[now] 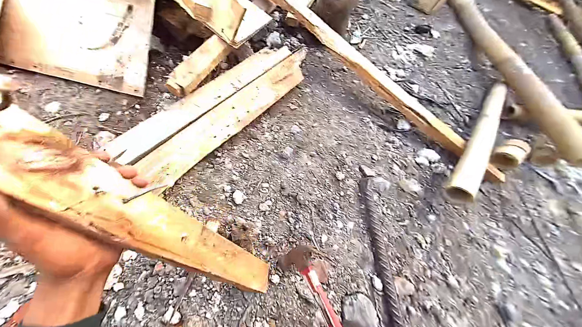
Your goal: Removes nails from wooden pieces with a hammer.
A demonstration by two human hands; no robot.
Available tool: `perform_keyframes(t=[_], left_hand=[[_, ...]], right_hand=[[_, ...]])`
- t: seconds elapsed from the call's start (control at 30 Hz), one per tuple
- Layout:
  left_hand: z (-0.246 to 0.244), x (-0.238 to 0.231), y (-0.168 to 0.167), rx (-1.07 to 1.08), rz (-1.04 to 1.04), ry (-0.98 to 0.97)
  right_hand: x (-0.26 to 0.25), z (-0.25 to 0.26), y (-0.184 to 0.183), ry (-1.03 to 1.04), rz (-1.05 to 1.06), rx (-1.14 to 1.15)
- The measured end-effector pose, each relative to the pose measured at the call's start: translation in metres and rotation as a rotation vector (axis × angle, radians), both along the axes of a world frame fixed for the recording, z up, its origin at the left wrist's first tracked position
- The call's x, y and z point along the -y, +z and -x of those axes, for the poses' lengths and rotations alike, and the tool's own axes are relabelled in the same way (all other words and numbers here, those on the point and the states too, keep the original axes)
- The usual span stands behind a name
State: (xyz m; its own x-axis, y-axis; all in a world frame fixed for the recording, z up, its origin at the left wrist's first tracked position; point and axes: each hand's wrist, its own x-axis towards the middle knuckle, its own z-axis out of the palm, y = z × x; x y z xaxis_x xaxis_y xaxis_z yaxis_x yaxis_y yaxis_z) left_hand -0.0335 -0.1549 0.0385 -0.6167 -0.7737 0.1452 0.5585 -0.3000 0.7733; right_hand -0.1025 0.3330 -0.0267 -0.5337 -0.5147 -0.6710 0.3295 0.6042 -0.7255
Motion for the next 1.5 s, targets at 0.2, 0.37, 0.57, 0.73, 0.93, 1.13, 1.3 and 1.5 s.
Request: perform_keyframes(t=[0.2, 0.37, 0.57, 0.73, 0.93, 1.13, 1.3, 1.5], left_hand=[[-0.017, -0.02, 0.019, 0.029, -0.096, -0.046], [-0.02, -0.031, 0.018, 0.007, -0.086, -0.075], [-0.026, -0.043, 0.024, -0.069, -0.049, -0.136], [-0.032, -0.056, 0.03, -0.126, -0.029, -0.182], [-0.027, -0.061, 0.027, -0.152, -0.034, -0.168], [-0.025, -0.063, 0.029, -0.148, -0.008, -0.191], [-0.024, -0.072, 0.037, -0.122, 0.058, -0.179], [-0.016, -0.077, 0.039, -0.127, 0.075, -0.204]], right_hand=[[-0.012, 0.024, 0.02, 0.517, -0.397, 0.033], [0.045, 0.103, 0.045, 0.353, -0.456, -0.398], [0.105, 0.17, -0.005, 0.464, -0.829, -0.285], [0.104, 0.163, -0.037, 0.529, -0.751, -0.291], [0.047, 0.123, -0.06, -0.202, -0.261, -0.386], [0.039, 0.086, -0.05, -0.682, -0.131, -0.424], [0.042, 0.068, -0.016, -0.177, -0.022, -1.068], [0.045, 0.08, 0.023, -0.564, 0.309, -0.652]])
